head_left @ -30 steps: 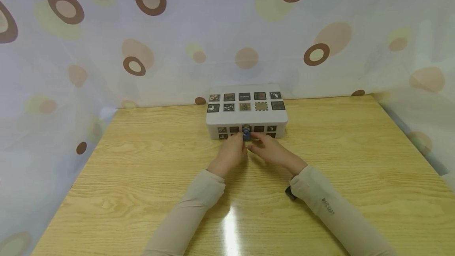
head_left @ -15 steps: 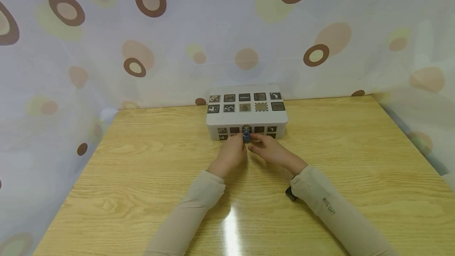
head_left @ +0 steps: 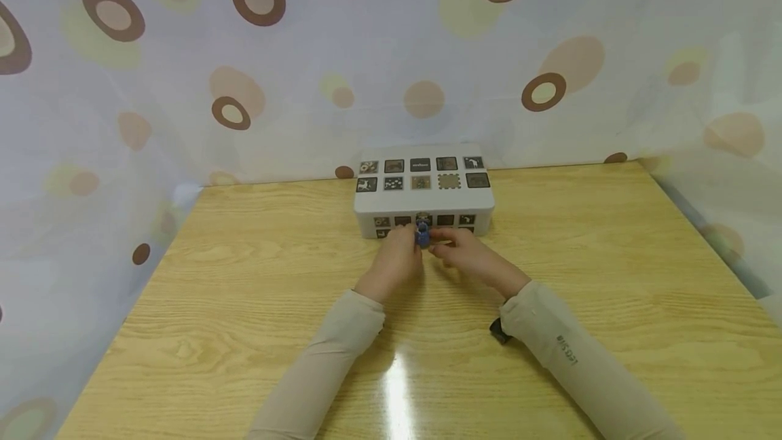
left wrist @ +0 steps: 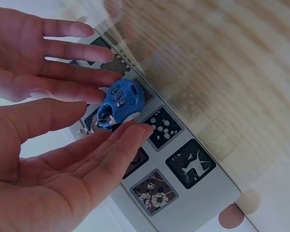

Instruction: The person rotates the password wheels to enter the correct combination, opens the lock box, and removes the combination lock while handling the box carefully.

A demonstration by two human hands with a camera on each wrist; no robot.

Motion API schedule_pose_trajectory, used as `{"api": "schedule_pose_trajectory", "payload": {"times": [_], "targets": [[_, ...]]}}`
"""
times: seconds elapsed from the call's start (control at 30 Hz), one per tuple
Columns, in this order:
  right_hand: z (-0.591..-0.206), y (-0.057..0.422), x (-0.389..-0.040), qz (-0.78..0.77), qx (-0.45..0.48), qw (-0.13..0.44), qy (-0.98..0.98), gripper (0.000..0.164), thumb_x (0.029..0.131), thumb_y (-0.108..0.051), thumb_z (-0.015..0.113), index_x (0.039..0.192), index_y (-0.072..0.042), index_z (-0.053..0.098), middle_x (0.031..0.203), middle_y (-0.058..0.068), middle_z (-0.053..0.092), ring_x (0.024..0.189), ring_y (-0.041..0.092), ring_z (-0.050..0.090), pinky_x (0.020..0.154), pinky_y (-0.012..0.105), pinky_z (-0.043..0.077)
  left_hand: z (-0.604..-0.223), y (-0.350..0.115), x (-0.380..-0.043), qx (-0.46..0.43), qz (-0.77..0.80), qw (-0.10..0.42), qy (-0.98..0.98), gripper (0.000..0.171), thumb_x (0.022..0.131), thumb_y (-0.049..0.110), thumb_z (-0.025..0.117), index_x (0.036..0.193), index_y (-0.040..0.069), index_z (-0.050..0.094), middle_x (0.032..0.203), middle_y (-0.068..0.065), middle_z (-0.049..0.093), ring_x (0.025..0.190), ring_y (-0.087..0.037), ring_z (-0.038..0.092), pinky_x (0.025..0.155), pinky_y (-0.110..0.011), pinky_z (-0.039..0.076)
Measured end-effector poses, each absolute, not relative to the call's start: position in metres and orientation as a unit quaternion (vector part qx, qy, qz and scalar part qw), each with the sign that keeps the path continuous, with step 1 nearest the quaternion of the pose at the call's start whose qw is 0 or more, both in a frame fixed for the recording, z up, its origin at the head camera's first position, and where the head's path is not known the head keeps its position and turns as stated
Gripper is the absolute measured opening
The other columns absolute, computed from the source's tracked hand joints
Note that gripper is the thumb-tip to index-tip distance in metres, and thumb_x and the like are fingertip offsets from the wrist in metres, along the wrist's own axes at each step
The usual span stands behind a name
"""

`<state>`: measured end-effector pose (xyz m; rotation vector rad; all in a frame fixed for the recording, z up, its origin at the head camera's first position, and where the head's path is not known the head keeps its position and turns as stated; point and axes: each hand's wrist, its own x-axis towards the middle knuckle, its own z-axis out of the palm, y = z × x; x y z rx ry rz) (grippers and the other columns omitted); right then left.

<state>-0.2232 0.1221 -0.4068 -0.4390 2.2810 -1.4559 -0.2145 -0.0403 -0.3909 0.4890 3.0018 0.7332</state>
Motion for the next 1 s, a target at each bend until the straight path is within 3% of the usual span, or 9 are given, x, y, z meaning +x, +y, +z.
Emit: {"api": "schedule_pose_trajectory", "payload": {"times": [0.17, 0.57, 1.0], "targets": [[-0.4022, 0.1218, -0.2226, -0.55, -0.134, 0.203, 0.799, 0.049, 0.097, -0.008, 0.043, 0.14, 0.013, 0.036, 0.137, 0.031, 0.046, 0.118, 0.042, 0.054, 0.091, 0.042, 0.051, -0.3878, -0.04, -0.2165, 0.141, 0.245, 0.026, 0.959, 0.027, 0.092, -0.001, 0.055, 0.116, -0.011, 0.057, 0.102, -0.023, 0.061, 0.098, -0.032, 0.059, 0.086, -0.041, 0.051], [-0.396, 0.1204, -0.2216, -0.602, -0.124, 0.204, 0.762, 0.049, 0.094, -0.004, 0.041, 0.137, 0.02, 0.034, 0.139, 0.035, 0.04, 0.124, 0.046, 0.046, 0.099, 0.046, 0.045, -0.3878, -0.0421, -0.2214, 0.139, 0.272, 0.046, 0.951, 0.033, 0.093, -0.002, 0.055, 0.124, -0.014, 0.054, 0.109, -0.026, 0.057, 0.101, -0.032, 0.058, 0.088, -0.038, 0.051], [-0.3977, 0.1177, -0.2195, -0.639, -0.054, 0.222, 0.735, 0.045, 0.096, -0.001, 0.04, 0.137, 0.017, 0.036, 0.14, 0.033, 0.04, 0.127, 0.041, 0.045, 0.105, 0.043, 0.039, -0.3897, -0.0408, -0.2186, 0.139, 0.288, 0.047, 0.946, 0.026, 0.092, -0.004, 0.055, 0.116, -0.013, 0.06, 0.104, -0.025, 0.061, 0.099, -0.033, 0.06, 0.085, -0.041, 0.051]]}}
